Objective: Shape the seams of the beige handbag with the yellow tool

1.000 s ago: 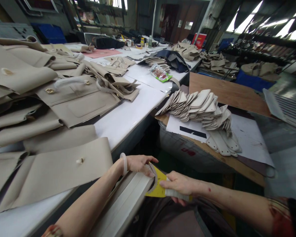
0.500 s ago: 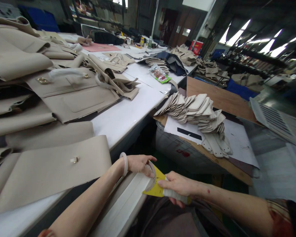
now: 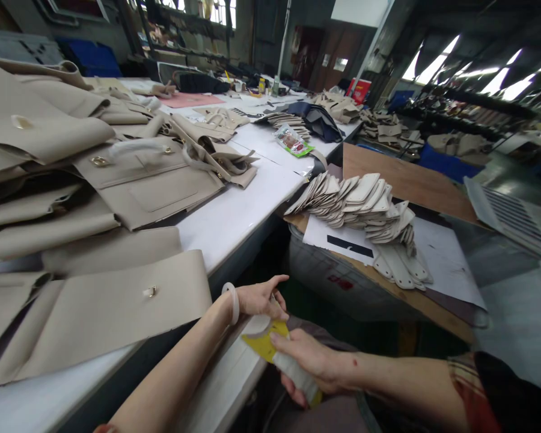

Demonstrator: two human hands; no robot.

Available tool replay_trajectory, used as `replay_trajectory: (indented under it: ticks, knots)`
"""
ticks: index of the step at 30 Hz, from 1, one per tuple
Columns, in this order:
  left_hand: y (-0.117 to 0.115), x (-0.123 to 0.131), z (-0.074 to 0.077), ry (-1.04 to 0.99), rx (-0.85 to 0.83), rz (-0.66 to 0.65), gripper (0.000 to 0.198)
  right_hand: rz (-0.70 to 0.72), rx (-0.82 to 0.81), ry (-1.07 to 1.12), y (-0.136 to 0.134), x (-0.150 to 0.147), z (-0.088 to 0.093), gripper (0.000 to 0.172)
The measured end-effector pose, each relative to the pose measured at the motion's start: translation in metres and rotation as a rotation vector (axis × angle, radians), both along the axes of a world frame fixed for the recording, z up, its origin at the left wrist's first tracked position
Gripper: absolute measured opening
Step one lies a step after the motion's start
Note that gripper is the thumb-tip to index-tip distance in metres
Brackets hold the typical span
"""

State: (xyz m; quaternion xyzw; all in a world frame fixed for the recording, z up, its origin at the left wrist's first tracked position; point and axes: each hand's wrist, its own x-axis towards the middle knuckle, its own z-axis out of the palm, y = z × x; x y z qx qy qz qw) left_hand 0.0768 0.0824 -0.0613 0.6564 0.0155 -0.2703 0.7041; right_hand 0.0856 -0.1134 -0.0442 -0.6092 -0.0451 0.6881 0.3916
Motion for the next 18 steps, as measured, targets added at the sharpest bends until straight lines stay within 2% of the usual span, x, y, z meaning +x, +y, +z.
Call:
replay_trajectory:
  ticks: [2, 4, 6, 7, 8, 10, 12, 13, 18]
  knots:
    - [-0.002, -0.004, 0.002, -0.023, 0.027, 0.089, 0.124, -0.021, -0.027, 0.056, 0.003, -0.007, 0.000, 0.055]
    - [-0.001, -0.013, 0.008, -0.039, 0.062, 0.194, 0.114, 0.029, -0.040, 0.132, -0.002, -0.010, 0.004, 0.060]
    - [0.004, -0.029, 0.015, -0.050, 0.109, 0.310, 0.099, 0.110, 0.045, 0.103, -0.015, -0.009, 0.009, 0.063]
    - [0.006, -0.039, 0.019, -0.051, 0.140, 0.373, 0.090, 0.117, 0.119, 0.019, -0.023, -0.008, 0.011, 0.064]
    - [0.008, -0.049, 0.023, -0.047, 0.176, 0.436, 0.082, 0.066, 0.193, -0.105, -0.029, -0.006, 0.013, 0.065]
    - [0.008, -0.068, 0.029, -0.022, 0.251, 0.522, 0.069, -0.187, 0.271, -0.359, -0.035, 0.000, 0.011, 0.062]
    - [0.004, -0.081, 0.031, 0.002, 0.299, 0.524, 0.061, -0.428, 0.250, -0.443, -0.028, 0.004, 0.003, 0.058]
    - [0.000, -0.084, 0.031, 0.007, 0.316, 0.503, 0.060, -0.480, 0.230, -0.421, -0.021, 0.005, -0.003, 0.057]
    - [-0.014, -0.083, 0.022, -0.031, 0.372, 0.476, 0.060, -0.406, 0.185, -0.236, 0.009, 0.012, -0.027, 0.052]
